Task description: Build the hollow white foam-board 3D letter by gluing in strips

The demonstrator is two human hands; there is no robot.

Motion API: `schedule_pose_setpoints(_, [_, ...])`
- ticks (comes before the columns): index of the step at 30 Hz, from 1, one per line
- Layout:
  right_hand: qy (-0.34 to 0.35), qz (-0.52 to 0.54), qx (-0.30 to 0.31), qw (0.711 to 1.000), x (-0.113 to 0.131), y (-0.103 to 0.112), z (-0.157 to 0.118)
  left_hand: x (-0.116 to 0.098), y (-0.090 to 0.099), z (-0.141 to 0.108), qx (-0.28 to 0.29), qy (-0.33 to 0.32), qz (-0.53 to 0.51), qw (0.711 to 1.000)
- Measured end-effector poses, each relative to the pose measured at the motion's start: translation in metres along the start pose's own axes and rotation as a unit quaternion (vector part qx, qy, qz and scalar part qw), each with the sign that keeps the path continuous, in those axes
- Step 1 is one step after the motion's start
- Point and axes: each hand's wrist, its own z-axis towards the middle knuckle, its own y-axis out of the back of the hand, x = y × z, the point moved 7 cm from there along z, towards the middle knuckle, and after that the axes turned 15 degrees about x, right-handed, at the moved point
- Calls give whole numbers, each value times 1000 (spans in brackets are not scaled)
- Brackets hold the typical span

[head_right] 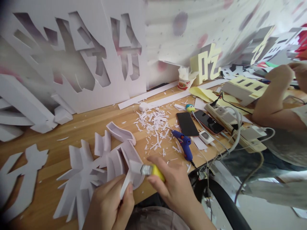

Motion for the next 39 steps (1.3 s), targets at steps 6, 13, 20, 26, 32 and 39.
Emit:
schedule_pose_setpoints(6, [41, -13, 44, 998, 21, -9, 3, -7, 10, 7, -51, -21, 10, 998])
schedule_pose_setpoints(13, [21, -84, 2, 996, 6, -8, 5, -4, 5, 2, -16, -4, 13, 1000])
schedule_pose_setpoints(20, [18, -42, 7, 999, 4, 0, 6, 2, 3, 1, -2, 14, 7, 1000])
schedule_pose_setpoints(26, [62, -55, 41, 996, 27, -8, 4, -4, 12, 5, -58, 4, 38, 998])
schedule_pose_setpoints(32, [43, -72, 27, 996, 14, -9, 9, -5, 11, 1, -42, -1, 46, 998])
schedule_pose_setpoints(39, [-21, -9, -1, 1000, -4, -2, 9, 3, 7, -3, -18, 18, 42, 999])
